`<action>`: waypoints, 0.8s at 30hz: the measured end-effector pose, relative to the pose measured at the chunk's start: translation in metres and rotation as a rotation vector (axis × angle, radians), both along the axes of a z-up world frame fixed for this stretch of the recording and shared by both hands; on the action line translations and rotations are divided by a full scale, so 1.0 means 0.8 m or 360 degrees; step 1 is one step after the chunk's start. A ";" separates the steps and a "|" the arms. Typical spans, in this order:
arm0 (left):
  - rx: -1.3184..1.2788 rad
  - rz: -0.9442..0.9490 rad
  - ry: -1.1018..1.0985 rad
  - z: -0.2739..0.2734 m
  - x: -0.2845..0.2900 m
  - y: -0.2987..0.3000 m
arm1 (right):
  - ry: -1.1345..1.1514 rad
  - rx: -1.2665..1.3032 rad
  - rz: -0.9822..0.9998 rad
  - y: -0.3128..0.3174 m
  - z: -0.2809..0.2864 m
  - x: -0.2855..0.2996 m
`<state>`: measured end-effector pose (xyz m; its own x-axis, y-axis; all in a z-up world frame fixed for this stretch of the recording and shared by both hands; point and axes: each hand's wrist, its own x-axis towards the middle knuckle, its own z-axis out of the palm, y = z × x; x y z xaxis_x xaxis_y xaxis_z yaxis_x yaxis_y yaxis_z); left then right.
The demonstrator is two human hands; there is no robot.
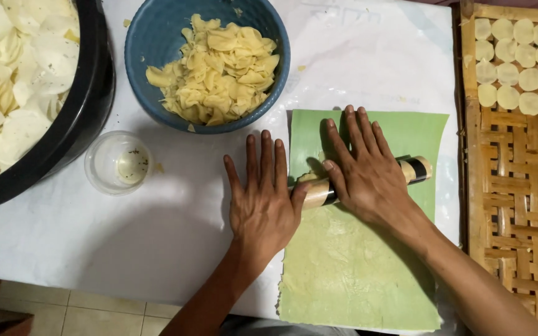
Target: Flattening pieces of dough using a rolling pin on a mat for snack preparation.
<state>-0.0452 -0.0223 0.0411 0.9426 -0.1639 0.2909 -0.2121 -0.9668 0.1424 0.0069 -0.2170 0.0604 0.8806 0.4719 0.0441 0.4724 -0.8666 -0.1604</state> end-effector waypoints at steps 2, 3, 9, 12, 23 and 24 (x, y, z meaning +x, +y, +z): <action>0.0047 -0.0020 0.0005 -0.001 -0.015 0.001 | -0.0118 -0.0007 0.0010 -0.003 -0.005 -0.013; 0.0093 -0.0041 0.0020 -0.002 -0.023 0.000 | -0.0224 -0.0016 0.0018 -0.005 -0.007 -0.021; 0.0013 -0.0149 -0.0044 -0.026 -0.082 -0.006 | 0.0254 0.0212 0.0014 -0.020 0.008 -0.040; -0.0207 -0.0186 -0.0208 -0.028 -0.091 -0.005 | 0.0070 0.0201 0.0085 -0.016 0.028 -0.010; -0.0256 -0.0255 -0.0091 -0.021 -0.102 0.001 | 0.0217 0.0356 0.0101 0.016 0.015 -0.022; -0.0248 -0.0247 -0.0072 -0.020 -0.101 0.001 | 0.0172 0.0367 0.0067 0.017 0.012 -0.023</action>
